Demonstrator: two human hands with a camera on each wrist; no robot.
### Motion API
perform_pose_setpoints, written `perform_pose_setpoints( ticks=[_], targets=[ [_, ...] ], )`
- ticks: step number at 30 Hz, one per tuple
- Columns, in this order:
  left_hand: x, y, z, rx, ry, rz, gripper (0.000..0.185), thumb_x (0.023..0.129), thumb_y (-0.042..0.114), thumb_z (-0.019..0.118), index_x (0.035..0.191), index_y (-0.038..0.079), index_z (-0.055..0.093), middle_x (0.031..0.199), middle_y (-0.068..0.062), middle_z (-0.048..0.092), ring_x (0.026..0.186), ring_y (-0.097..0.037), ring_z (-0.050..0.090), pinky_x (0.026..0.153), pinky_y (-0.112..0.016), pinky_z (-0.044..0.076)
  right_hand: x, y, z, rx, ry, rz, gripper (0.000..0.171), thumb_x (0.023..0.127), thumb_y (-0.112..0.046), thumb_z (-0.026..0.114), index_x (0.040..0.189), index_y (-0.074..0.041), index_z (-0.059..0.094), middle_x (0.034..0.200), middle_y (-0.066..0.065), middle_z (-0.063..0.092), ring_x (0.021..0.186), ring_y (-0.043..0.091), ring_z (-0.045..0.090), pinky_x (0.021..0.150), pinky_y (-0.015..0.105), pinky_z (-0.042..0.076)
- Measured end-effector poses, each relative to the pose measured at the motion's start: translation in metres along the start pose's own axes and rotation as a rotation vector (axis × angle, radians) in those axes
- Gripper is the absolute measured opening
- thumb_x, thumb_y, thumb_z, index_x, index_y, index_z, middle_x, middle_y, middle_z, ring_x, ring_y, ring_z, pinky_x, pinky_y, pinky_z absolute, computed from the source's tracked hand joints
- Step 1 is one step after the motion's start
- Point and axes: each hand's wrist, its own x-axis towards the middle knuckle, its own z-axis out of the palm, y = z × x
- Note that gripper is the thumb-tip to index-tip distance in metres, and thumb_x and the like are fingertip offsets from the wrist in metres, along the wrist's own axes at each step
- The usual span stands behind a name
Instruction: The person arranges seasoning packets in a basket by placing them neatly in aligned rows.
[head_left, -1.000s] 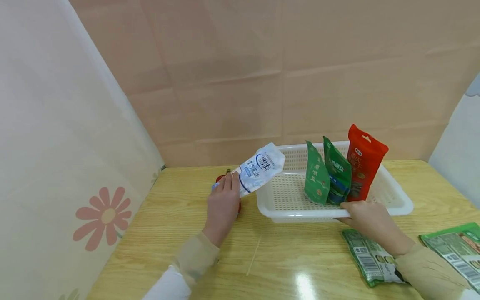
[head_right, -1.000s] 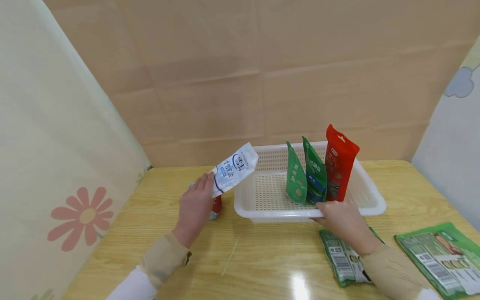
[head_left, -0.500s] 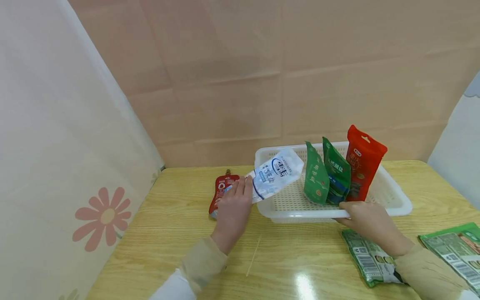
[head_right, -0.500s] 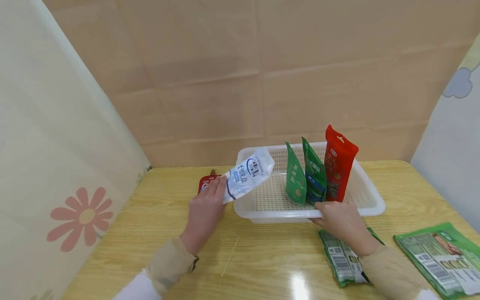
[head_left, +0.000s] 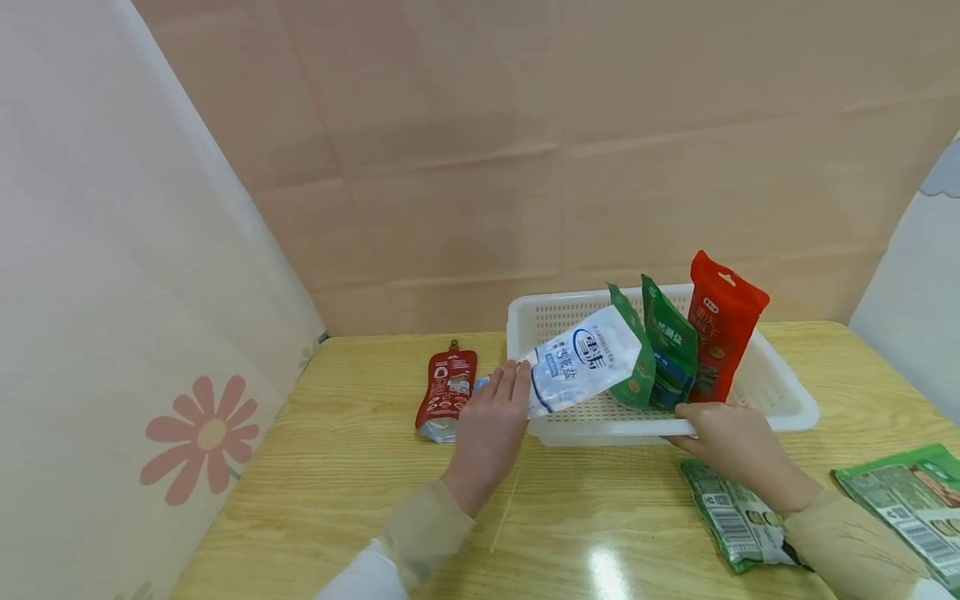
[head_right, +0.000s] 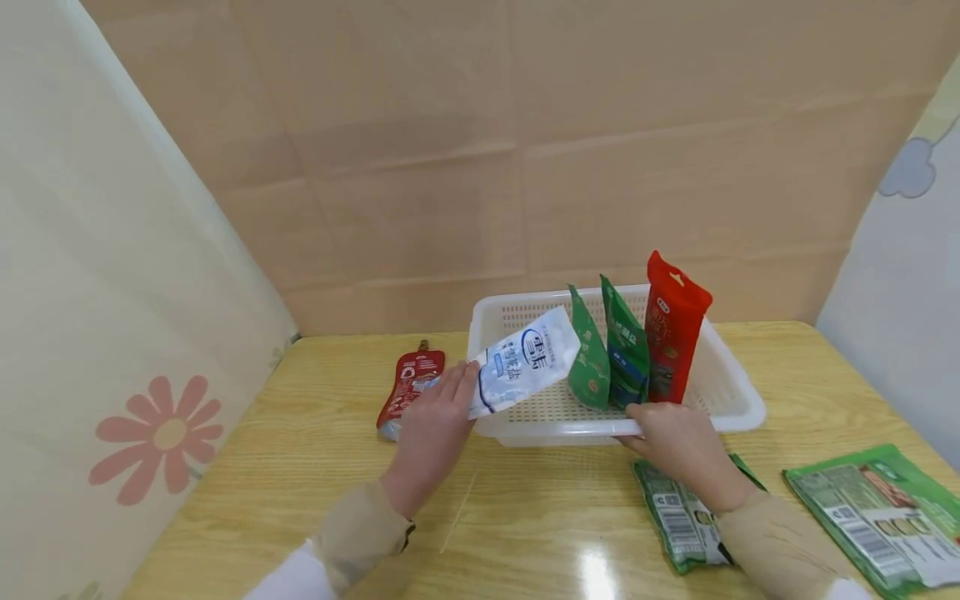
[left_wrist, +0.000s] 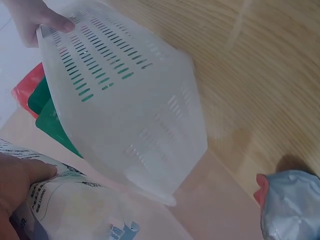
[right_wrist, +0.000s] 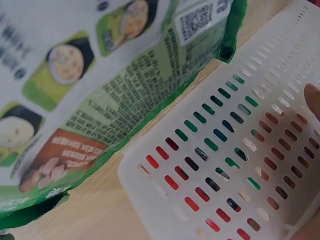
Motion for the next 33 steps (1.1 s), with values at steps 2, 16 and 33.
perform_pose_setpoints(
  ticks=[2,16,33],
  targets=[
    [0.002,0.004,0.001,-0.011,0.003,0.005,0.046,0.082,0.018,0.075,0.125,0.009,0.062,0.121,-0.006,0.068,0.107,-0.019,0.068,0.081,-0.031,0.057,0.0,0.0,0.0,0.001,-0.01,0.007,0.028,0.069,-0.029,0.084,0.07,-0.018,0.058,0.056,-0.008,0.053,0.05,0.007,0.042,0.047,0.028,0.039],
    [0.031,0.02,0.009,-0.023,0.076,-0.034,0.041,0.085,0.022,0.073,0.122,0.009,0.064,0.117,-0.004,0.07,0.103,-0.017,0.07,0.078,-0.029,0.057,-0.001,-0.003,-0.003,0.004,-0.009,0.025,0.025,0.07,-0.028,0.083,0.07,-0.018,0.06,0.054,-0.008,0.049,0.05,0.008,0.041,0.049,0.029,0.039],
    [0.059,0.034,0.031,-0.339,0.019,-0.298,0.042,0.081,0.031,0.076,0.12,0.017,0.065,0.108,0.003,0.074,0.087,-0.017,0.069,0.07,-0.03,0.053,0.001,-0.003,-0.004,-0.007,0.024,-0.02,0.029,0.069,-0.026,0.083,0.068,-0.018,0.055,0.054,-0.009,0.046,0.048,0.007,0.038,0.046,0.028,0.037]
  ],
)
